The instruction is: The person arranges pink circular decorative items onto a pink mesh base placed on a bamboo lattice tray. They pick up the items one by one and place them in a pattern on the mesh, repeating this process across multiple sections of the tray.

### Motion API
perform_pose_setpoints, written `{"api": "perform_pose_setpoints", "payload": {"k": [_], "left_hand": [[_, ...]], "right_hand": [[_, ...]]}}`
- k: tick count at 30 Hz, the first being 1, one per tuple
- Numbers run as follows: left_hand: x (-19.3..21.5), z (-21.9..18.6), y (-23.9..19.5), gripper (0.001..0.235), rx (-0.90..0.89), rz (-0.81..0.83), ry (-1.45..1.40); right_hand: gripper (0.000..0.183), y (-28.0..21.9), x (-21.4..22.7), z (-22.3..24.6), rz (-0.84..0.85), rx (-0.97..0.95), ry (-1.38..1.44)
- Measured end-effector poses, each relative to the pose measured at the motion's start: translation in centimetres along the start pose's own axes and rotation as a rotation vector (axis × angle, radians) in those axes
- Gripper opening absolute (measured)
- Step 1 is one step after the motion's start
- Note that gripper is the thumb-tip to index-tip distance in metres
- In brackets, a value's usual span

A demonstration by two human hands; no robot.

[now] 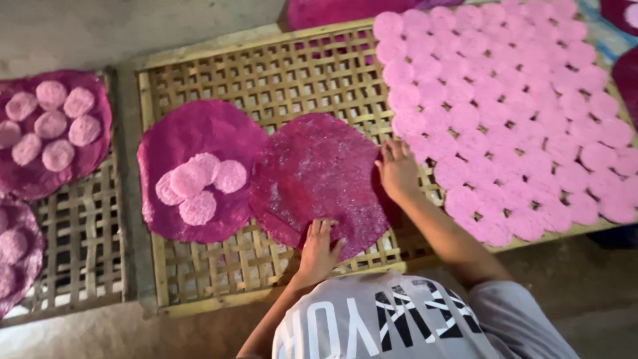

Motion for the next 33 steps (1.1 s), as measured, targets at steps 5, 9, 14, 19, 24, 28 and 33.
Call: {"api": "perform_pose_setpoints", "payload": {"k": [5,9,14,19,24,28,33], "left_hand": [[0.0,-1.4,0.5,0.042,0.106,-0.049,0.063],[-0.1,-4.7,2.6,0.041,0.047,-0.236,0.065],[-5.2,-9.1,4.4,0.036,0.131,-0.3,-0.027],[-11.3,-14.3,6.2,0.038,0.105,-0.313,0.019],[-12.4,-16.4,5.0,0.039,0.17,-0.37,0.084],[-11.3,-15.8,3.0,0.041,0.22,-0.438,0.202],[-9.7,-13.3,1.1,0.044,0.226,-0.504,0.231]], "right_hand": [[0.002,-0.1,0.7,0.1,-0.029,-0.051,0.241],[0.005,0.9,2.7,-8.3,-0.025,-0.345,0.543],[0.031,-0.8,14.7,-29.2,-0.493,-0.259,0.544],[0.038,-9.8,28.1,-53.5,-0.798,-0.368,0.051],[0.018,-18.2,27.0,-72.7,-1.139,-0.724,0.961],[0.06,-23.0,21.2,-76.5,-1.191,-0.959,1.09],[0.057,-25.4,16.5,-74.6,-0.903,-1.319,0.775]]}}
Point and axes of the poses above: each hand's wrist, its own y-axis towards the middle knuckle, its own x-axis out of the back of the hand, z = x × y, the point moved 9 cm from there along y, towards the middle knuckle, and after that the axes turned 2 degrees about -x, right-handed, at the moved point
